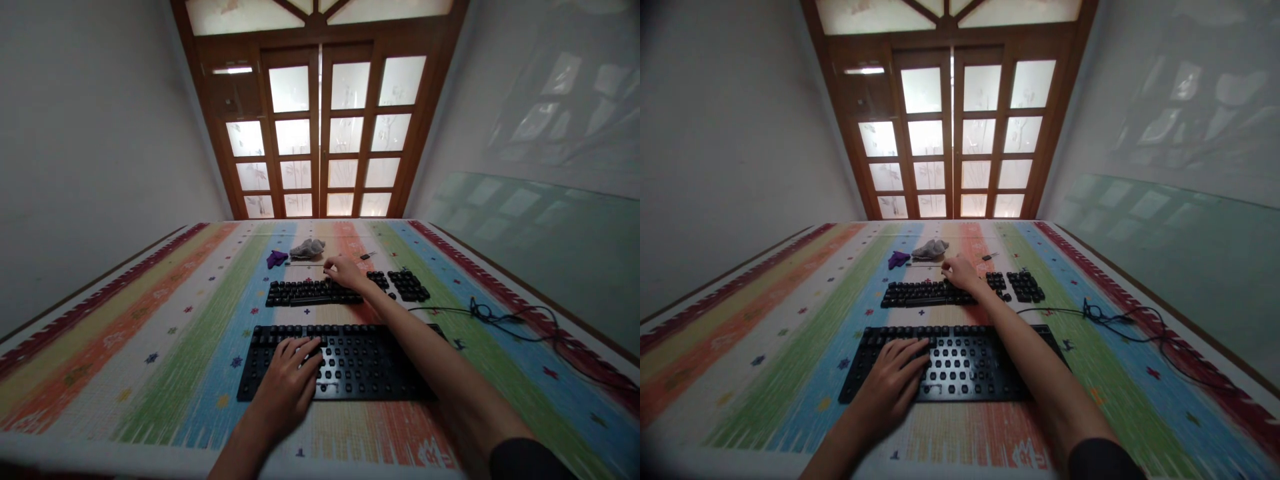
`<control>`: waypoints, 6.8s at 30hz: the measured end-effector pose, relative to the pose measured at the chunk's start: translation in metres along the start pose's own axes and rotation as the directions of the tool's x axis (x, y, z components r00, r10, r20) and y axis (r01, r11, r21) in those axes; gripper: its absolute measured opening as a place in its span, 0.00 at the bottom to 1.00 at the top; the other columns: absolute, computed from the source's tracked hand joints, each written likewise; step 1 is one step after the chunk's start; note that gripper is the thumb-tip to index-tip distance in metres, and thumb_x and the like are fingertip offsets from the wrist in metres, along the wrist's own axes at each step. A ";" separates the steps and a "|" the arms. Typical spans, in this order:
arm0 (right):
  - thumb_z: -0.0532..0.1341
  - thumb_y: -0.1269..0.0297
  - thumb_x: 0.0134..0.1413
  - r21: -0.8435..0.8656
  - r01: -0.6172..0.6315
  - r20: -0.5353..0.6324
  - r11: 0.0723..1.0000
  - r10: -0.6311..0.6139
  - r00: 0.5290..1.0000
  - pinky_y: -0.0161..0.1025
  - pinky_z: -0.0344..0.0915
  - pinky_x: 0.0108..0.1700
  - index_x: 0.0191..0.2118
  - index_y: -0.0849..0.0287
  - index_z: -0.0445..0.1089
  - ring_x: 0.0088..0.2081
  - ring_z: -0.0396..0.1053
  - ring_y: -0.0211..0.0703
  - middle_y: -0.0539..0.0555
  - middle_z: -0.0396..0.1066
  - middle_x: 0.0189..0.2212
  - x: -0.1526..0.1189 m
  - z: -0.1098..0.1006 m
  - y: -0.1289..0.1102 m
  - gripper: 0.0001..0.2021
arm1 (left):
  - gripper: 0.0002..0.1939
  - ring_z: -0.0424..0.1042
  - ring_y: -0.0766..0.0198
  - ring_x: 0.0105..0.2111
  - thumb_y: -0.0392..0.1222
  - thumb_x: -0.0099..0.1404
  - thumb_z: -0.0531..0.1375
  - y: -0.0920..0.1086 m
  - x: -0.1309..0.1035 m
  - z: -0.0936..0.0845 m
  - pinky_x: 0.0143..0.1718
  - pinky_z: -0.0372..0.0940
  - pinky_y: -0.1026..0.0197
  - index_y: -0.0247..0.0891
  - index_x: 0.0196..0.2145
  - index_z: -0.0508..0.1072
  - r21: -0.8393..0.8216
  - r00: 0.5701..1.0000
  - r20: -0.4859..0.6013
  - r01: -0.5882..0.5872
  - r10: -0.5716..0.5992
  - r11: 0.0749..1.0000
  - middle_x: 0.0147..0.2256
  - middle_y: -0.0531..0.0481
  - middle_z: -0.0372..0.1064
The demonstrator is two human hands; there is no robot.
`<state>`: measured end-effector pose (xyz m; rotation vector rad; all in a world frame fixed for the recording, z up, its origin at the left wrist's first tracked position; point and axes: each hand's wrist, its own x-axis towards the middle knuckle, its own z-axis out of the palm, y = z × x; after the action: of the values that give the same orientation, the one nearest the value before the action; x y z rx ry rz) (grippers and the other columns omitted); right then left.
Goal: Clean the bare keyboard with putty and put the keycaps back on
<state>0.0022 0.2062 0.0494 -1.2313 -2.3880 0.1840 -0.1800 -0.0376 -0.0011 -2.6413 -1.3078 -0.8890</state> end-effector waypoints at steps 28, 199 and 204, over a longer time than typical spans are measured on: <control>0.62 0.73 0.60 0.211 0.408 -0.161 0.888 -0.380 0.911 0.40 0.64 0.40 0.42 0.60 0.72 0.38 0.67 0.46 0.55 0.76 0.34 -0.155 0.000 -0.054 0.06 | 0.11 0.68 0.50 0.52 0.35 0.70 0.56 0.002 0.016 -0.009 0.55 0.62 0.40 0.38 0.45 0.76 0.048 0.999 0.044 -0.013 0.011 0.999 0.54 0.43 0.72; 0.61 0.58 0.66 -0.236 -0.098 0.436 0.967 0.195 0.879 0.50 0.72 0.50 0.55 0.59 0.68 0.49 0.71 0.48 0.58 0.69 0.54 0.013 -0.002 0.027 0.17 | 0.08 0.69 0.51 0.51 0.32 0.69 0.56 0.017 0.016 0.011 0.53 0.67 0.41 0.37 0.42 0.75 -0.075 0.995 -0.081 0.056 -0.062 0.996 0.52 0.42 0.72; 0.61 0.57 0.66 -0.210 -0.117 0.411 0.971 0.196 0.891 0.51 0.72 0.50 0.56 0.58 0.68 0.50 0.71 0.48 0.58 0.68 0.54 0.011 -0.001 0.025 0.17 | 0.08 0.68 0.51 0.52 0.32 0.69 0.56 0.018 0.016 0.010 0.54 0.66 0.40 0.37 0.42 0.74 -0.077 0.995 -0.063 0.070 -0.075 0.995 0.52 0.42 0.71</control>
<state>0.0157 0.2302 0.0455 -1.6125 -2.7235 0.3257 -0.1541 -0.0344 0.0021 -2.6100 -1.3890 -1.0454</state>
